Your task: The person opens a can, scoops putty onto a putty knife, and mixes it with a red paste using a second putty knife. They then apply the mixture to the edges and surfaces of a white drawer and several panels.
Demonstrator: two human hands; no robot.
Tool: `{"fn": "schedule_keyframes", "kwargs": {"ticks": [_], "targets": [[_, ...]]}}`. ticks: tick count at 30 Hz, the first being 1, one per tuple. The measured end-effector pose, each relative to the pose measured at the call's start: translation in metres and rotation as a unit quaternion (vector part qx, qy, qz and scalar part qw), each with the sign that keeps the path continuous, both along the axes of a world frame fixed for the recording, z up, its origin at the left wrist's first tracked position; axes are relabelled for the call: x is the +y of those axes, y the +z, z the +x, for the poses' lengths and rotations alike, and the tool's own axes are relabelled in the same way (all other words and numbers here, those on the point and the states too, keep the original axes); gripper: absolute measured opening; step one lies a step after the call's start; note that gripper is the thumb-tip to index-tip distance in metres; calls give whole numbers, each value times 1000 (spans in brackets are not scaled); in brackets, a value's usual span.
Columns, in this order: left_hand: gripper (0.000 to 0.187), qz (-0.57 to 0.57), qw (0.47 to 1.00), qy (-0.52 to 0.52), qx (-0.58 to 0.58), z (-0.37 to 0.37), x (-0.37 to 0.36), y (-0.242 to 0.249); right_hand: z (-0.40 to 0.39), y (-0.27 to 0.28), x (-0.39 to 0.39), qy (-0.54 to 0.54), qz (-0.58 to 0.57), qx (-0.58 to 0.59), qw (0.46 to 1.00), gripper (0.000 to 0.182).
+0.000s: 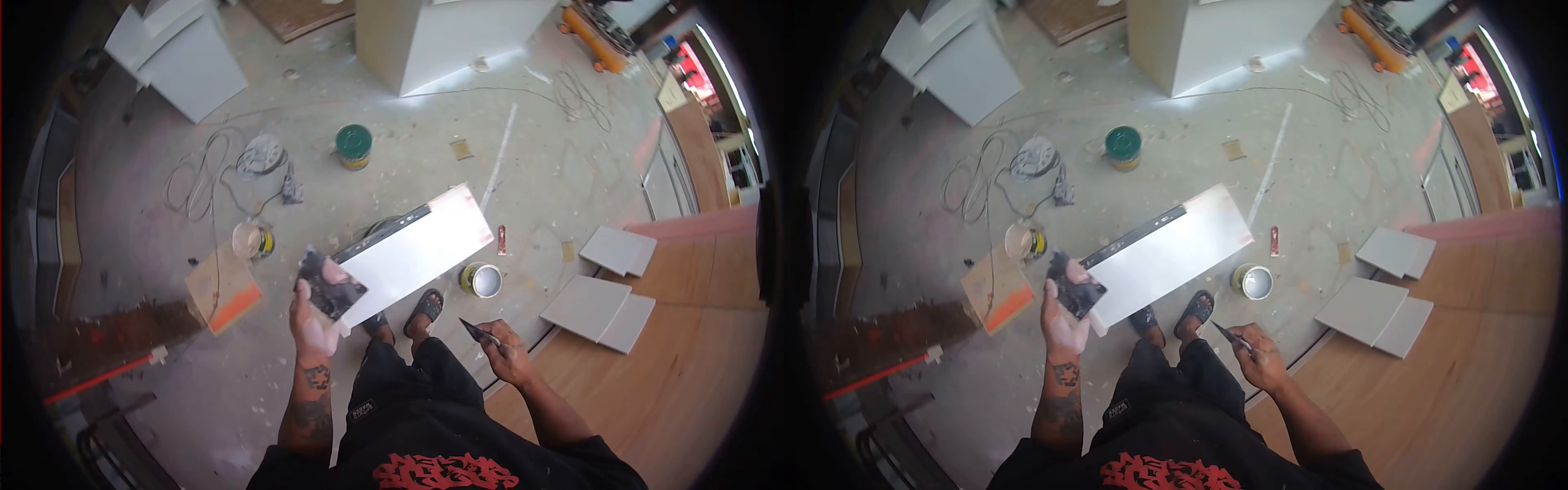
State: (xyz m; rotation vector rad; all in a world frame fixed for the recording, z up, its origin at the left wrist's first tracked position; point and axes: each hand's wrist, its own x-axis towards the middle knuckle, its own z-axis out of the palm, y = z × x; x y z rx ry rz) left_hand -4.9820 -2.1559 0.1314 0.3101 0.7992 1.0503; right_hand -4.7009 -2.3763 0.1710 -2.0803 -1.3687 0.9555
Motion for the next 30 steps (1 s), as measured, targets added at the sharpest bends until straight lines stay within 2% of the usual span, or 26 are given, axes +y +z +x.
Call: {"fn": "schedule_keyframes", "kwargs": {"ticks": [3,4,7,10,13,16,18,20,22,24,25,28,30], "targets": [[38,27,999,18,-19,9,12,27,1,-1,-5,-24,-2,44,999,18],[36,75,997,-2,-32,9,16,33,-1,0,-7,-29,3,62,998,18],[40,73,997,16,-19,8,25,47,-8,13,-2,-147,-70,184,969,25],[39,61,998,35,1,1,35,56,-8,19,3,-165,-58,216,961,32],[37,62,997,42,1,0,39,70,-6,10,2,-210,-20,304,929,32],[37,85,996,19,-35,3,44,69,-20,43,23,-322,44,377,867,32],[38,65,995,-15,-75,19,37,81,-23,20,28,-314,78,401,857,31],[41,26,995,-33,-85,34,26,87,-29,24,39,-304,107,433,842,31],[48,104,983,-126,-84,37,23,60,-40,53,68,-296,139,477,816,30],[56,107,978,-165,-70,43,9,52,-43,50,92,-292,189,543,764,30],[55,94,980,-167,-60,52,2,60,-43,48,103,-289,213,575,735,30],[54,80,980,-177,-38,74,-7,82,-33,42,127,-260,201,641,694,31],[54,81,980,-181,-20,83,-2,84,-22,32,138,-233,189,647,701,31]]}}
